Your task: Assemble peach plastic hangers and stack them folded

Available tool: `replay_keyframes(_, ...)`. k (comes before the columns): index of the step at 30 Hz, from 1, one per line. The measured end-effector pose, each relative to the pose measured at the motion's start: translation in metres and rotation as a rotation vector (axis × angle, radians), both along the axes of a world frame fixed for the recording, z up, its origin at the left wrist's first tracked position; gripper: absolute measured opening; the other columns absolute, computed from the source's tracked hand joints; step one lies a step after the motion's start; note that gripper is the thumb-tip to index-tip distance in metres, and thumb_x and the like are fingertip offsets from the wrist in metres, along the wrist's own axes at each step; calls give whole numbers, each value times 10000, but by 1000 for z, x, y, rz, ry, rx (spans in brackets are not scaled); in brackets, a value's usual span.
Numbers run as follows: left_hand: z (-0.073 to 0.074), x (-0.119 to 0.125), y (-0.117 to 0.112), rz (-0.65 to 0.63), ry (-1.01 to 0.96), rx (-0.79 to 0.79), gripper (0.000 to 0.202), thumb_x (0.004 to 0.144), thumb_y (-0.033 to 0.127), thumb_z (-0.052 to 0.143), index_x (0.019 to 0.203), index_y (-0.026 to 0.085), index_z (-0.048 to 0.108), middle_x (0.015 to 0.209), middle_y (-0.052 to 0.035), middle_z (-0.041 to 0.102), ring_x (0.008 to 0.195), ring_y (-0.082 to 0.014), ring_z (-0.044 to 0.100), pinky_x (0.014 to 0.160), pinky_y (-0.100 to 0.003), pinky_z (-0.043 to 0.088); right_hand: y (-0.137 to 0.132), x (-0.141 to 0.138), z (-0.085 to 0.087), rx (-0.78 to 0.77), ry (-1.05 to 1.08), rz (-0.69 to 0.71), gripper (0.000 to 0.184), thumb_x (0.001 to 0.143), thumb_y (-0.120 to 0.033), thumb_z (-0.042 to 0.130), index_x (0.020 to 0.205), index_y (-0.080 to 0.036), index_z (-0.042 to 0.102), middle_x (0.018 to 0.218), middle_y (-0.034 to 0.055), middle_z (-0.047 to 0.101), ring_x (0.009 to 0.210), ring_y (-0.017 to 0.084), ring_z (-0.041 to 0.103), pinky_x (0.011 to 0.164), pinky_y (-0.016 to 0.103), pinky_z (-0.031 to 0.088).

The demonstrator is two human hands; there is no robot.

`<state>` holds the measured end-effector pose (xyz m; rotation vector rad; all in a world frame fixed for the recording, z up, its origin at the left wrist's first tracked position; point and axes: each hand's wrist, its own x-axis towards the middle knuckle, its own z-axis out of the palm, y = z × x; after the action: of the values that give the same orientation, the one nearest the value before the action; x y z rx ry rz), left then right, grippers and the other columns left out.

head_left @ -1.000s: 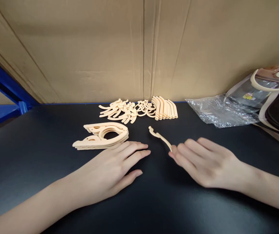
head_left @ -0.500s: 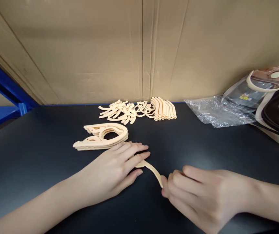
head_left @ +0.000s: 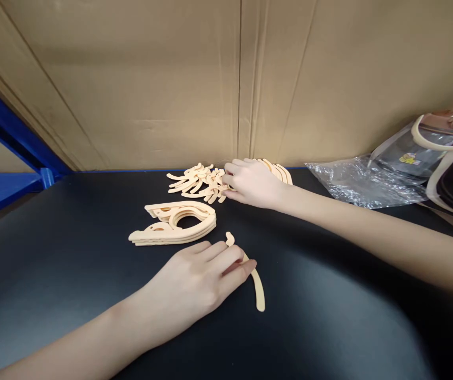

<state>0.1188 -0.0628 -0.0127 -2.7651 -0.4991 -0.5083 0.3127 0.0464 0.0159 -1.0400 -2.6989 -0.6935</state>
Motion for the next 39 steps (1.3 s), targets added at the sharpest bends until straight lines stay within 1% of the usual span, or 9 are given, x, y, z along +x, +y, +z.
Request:
replay_keyframes(6, 3, 2, -4, 7, 28, -26, 298, 938, 39, 420, 1172, 115, 588, 1066, -77, 666, 881, -195, 654, 720, -304, 532, 4, -24, 2, -46, -2, -65, 230, 931, -221, 514, 901, -106, 712, 946, 155, 682, 938, 254, 576, 720, 341, 368)
replay_keyframes(12, 4, 1, -2, 7, 35, -192, 291, 996, 270, 447, 1240, 168, 567, 1154, -99, 644, 956, -236, 647, 804, -372, 548, 8, -35, 3, -86, 47, -157, 173, 859, -188, 569, 816, -109, 717, 812, 143, 705, 804, 248, 618, 632, 320, 356)
replay_keyframes(16, 5, 1, 0, -2, 46, -222, 299, 995, 295, 453, 1247, 182, 567, 1171, -113, 627, 966, -255, 640, 809, -396, 539, 11, -26, 9, -78, 128, -203, 187, 833, -185, 545, 814, -114, 716, 794, 129, 703, 719, 228, 619, 571, 302, 317)
replay_keyframes(20, 5, 1, 0, 16, 68, -249, 301, 1001, 287, 432, 1251, 190, 569, 1184, -112, 614, 974, -256, 633, 827, -406, 528, 4, 0, 19, -65, 188, -202, 192, 845, -184, 510, 830, -131, 694, 822, 92, 696, 725, 200, 611, 559, 285, 299)
replay_keyframes(24, 5, 2, 0, 21, 79, -274, 308, 1001, 279, 430, 1270, 202, 559, 1220, -109, 600, 999, -259, 622, 847, -412, 516, -18, 36, 20, 7, 242, -94, 250, 958, -230, 447, 867, -140, 661, 783, 45, 659, 695, 163, 589, 561, 276, 308)
replay_keyframes(29, 6, 9, 1, 23, 97, -262, 273, 975, 235, 467, 1226, 201, 570, 1225, -102, 602, 1010, -256, 610, 858, -402, 499, -55, 72, 3, 233, 231, 129, 247, 1005, -212, 432, 887, -137, 637, 748, 33, 672, 636, 132, 582, 567, 261, 392)
replay_keyframes(31, 6, 14, 2, 15, 94, -261, 254, 967, 219, 471, 1196, 201, 579, 1226, -96, 602, 1011, -252, 607, 855, -391, 494, -66, 80, -7, 292, 204, 264, 165, 981, -190, 500, 897, -135, 631, 773, 33, 698, 654, 132, 600, 609, 259, 444)
replay_keyframes(35, 6, 17, 4, 6, 50, -288, 258, 964, 175, 440, 1170, 207, 592, 1196, -74, 612, 969, -224, 604, 819, -352, 487, -76, 87, -27, 311, 144, 431, 69, 938, -128, 563, 931, -106, 628, 781, 45, 712, 661, 137, 620, 606, 272, 484)
replay_keyframes(39, 2, 14, 5, 21, -50, -277, 308, 970, 149, 430, 1247, 190, 558, 1241, -83, 595, 1035, -207, 598, 848, -319, 475, -74, 88, -37, 324, 153, 491, 62, 922, -103, 580, 940, -75, 632, 788, 64, 714, 715, 155, 645, 613, 284, 501)
